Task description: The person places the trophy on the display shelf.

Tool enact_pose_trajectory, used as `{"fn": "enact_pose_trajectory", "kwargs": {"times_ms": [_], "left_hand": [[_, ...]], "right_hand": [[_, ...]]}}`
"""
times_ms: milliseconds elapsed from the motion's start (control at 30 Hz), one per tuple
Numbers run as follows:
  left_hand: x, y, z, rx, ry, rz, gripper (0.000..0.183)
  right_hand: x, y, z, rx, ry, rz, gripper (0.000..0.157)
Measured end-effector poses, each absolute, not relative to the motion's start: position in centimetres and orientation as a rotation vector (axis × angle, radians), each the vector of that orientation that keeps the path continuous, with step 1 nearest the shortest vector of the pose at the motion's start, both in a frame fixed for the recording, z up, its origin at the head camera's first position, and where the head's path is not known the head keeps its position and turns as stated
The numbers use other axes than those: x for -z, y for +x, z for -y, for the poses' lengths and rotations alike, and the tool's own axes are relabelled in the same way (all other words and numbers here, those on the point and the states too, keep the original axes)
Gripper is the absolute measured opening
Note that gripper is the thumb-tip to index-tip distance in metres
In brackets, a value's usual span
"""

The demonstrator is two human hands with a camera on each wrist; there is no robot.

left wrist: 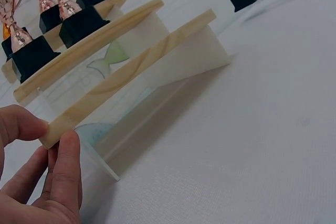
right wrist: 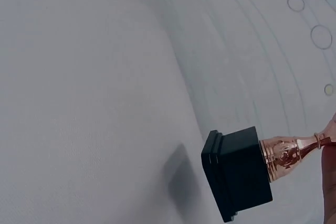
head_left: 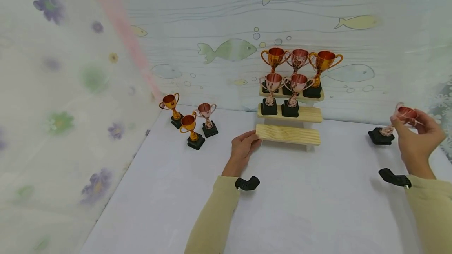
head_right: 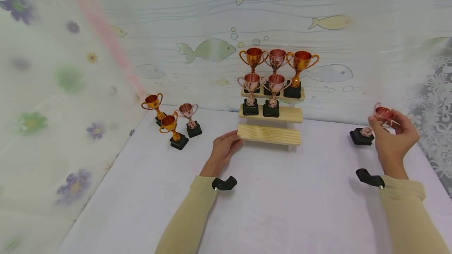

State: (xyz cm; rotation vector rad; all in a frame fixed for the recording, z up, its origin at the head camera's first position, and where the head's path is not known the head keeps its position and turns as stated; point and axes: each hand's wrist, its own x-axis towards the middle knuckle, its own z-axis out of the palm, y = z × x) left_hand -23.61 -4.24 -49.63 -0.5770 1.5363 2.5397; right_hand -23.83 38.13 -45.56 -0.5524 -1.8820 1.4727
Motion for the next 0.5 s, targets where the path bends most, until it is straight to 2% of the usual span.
{"fn": "enact_pose_trajectory", "kwargs": {"times_ms": [233,500], "left_hand": [[49.7,-23.6,4.2,-2.523,-0.577,-1.546,0.034],[49.9,-23.8,4.3,-2.519,-0.58,-1.538,0.034]], "right_hand": [[44.8,-23.1,-36.5,-1.695,-0.367,1.673,0.044],[44.0,-22.2,-34.1,-1.857,-0.1,1.597,0.044]]}}
